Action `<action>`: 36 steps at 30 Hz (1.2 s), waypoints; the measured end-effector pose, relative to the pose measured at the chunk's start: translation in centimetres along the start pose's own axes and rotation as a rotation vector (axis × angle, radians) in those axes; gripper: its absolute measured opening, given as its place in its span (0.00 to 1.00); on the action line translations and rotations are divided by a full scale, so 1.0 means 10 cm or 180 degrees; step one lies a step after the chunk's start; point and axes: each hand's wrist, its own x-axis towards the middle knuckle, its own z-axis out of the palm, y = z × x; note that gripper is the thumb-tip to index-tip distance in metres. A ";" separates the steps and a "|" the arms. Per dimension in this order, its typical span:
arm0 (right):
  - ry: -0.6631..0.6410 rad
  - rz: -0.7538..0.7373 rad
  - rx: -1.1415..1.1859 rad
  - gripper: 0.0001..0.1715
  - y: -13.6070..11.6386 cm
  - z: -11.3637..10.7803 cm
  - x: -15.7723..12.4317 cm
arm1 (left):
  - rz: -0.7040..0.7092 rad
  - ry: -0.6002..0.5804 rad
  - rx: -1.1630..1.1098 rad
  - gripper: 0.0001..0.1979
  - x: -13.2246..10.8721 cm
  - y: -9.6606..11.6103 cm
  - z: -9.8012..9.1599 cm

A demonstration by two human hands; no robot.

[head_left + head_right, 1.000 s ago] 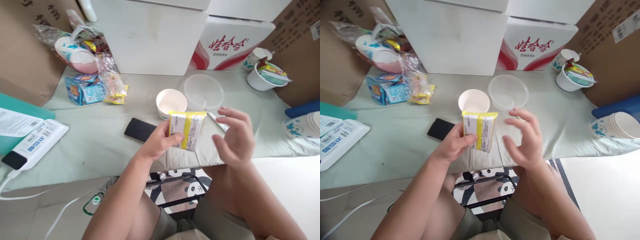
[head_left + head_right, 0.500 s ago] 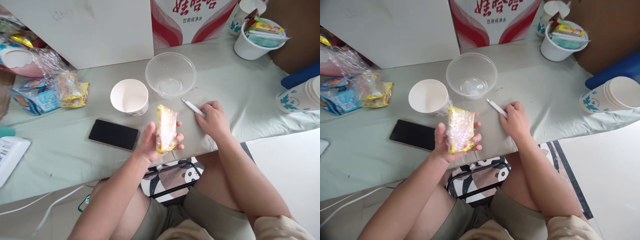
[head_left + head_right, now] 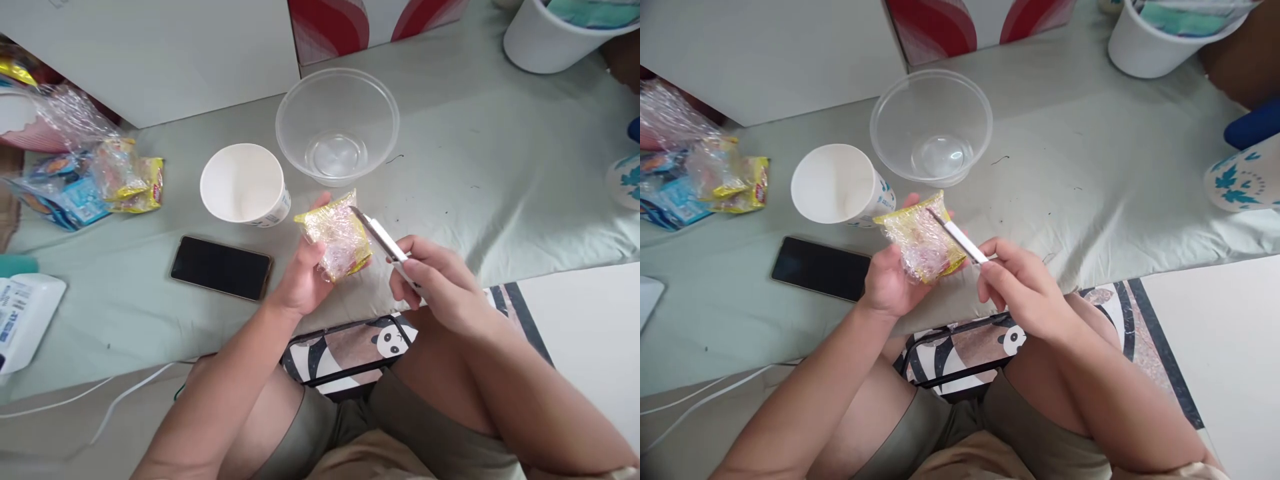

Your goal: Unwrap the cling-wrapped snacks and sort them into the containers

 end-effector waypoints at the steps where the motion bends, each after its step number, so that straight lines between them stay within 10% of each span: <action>1: -0.0043 0.0048 -0.0033 0.10 0.00 0.03 0.00 | 0.0080 0.0022 0.0062 0.41 0.00 -0.01 0.00; 10: -0.0363 0.0246 -0.0480 0.26 0.13 0.07 0.01 | 0.0756 0.0017 0.0415 0.32 0.00 0.05 -0.03; 22: -0.0654 0.0225 -0.0712 0.18 0.02 0.18 -0.03 | 0.1759 0.0448 0.0863 0.30 -0.19 0.51 -0.09; 28: 0.1601 -0.0753 -0.2394 0.13 0.23 -0.16 0.15 | 0.0768 0.0158 0.0304 0.37 -0.41 0.72 -0.15; 32: 0.2134 -0.1054 -0.3556 0.18 0.39 -0.24 0.27 | 0.0039 -0.0174 -0.0165 0.42 -0.42 0.60 -0.19; 36: 0.1672 -0.2716 -0.2792 0.21 0.35 0.00 0.24 | -0.0181 -0.0291 0.0287 0.38 -0.36 0.41 -0.22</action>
